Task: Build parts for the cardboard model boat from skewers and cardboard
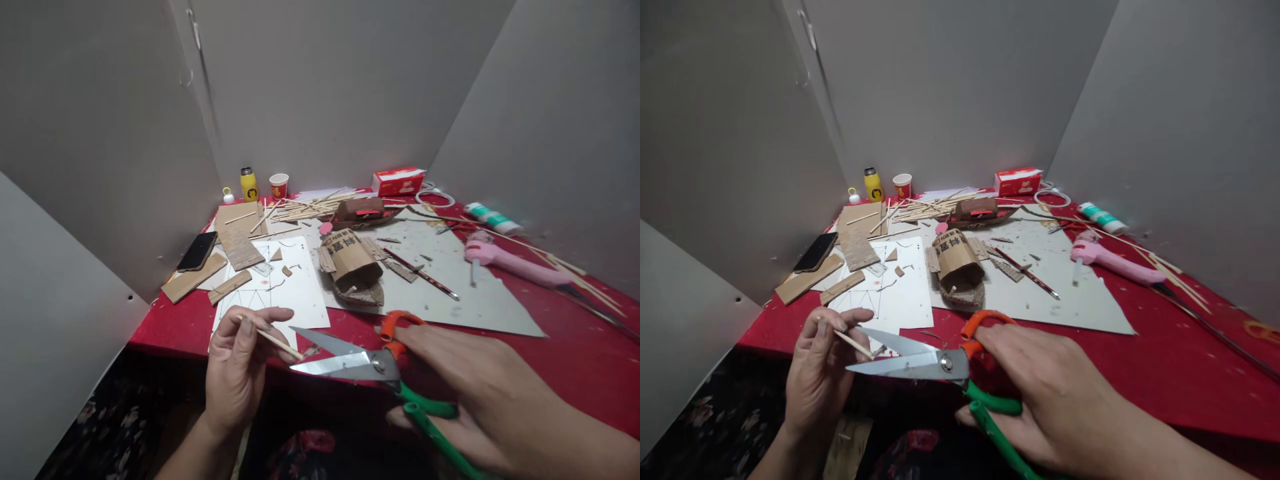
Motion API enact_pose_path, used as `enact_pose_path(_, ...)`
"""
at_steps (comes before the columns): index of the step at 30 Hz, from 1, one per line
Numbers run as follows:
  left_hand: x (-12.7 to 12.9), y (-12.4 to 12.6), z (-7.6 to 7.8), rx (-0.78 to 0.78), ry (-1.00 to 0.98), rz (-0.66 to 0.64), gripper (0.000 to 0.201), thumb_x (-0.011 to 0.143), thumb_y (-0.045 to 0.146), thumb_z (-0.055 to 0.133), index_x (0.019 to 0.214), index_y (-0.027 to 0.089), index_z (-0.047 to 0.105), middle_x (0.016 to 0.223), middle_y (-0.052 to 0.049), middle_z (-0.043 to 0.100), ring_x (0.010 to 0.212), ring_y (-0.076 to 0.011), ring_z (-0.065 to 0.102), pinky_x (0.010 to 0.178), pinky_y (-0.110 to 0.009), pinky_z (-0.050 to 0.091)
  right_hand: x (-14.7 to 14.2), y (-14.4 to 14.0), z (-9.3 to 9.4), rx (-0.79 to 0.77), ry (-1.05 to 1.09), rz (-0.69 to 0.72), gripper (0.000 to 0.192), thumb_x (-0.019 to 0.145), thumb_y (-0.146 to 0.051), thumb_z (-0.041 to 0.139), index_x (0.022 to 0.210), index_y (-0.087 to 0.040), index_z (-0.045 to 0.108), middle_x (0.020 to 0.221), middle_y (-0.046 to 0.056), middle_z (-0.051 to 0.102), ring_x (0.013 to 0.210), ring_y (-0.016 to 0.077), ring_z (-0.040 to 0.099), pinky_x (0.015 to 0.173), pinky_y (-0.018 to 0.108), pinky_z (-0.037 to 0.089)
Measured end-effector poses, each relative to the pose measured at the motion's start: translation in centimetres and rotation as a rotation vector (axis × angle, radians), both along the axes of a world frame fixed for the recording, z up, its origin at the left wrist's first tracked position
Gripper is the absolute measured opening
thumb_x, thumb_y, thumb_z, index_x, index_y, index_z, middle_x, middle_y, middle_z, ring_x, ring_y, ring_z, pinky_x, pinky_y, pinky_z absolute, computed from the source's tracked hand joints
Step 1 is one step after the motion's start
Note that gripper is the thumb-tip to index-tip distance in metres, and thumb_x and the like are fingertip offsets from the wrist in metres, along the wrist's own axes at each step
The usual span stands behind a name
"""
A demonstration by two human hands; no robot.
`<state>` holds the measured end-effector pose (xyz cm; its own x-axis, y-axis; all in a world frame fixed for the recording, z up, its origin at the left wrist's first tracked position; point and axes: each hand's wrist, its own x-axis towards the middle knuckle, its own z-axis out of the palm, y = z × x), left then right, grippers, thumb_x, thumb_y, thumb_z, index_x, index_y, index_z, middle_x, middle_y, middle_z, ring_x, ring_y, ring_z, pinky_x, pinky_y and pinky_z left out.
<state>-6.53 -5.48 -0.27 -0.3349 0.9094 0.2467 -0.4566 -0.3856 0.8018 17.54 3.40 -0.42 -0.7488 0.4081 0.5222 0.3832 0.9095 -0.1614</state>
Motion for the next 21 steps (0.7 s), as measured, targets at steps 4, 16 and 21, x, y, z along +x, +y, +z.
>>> enact_pose_path(4,0.4,-0.1,-0.3,-0.017,0.020,-0.076,0.016,0.089,0.028,0.062,0.078,0.020,0.069,0.091,-0.003,0.074,0.075,-0.0136,0.069,0.071,-0.024,0.054,-0.4,0.1,0.1,0.020,-0.028,-0.021,0.036,0.088,-0.055,0.050,0.088,-0.019,0.054,0.078,0.013,0.068,0.065,0.0258,0.067,0.053,0.034,0.054)
enact_pose_path(16,0.8,1.0,-0.4,-0.321,-0.296,-0.308,0.016,0.077,0.025,0.075,0.069,0.014,0.067,0.069,-0.001,0.064,0.064,-0.0121,0.063,0.053,-0.019,0.049,-0.3,0.6,-0.3,0.005,-0.067,-0.070,0.042,0.078,-0.053,0.063,0.095,-0.014,0.061,0.092,0.018,0.070,0.078,0.0293,0.068,0.064,0.037,0.056)
enact_pose_path(21,0.6,1.5,-1.4,-0.352,-0.318,-0.318,0.020,0.073,0.024,0.079,0.067,0.013,0.063,0.064,-0.001,0.061,0.061,-0.0106,0.060,0.056,-0.018,0.048,-0.1,0.7,-0.2,0.011,-0.087,-0.085,0.048,0.075,-0.047,0.069,0.105,-0.010,0.061,0.098,0.019,0.071,0.085,0.0298,0.069,0.070,0.039,0.057)
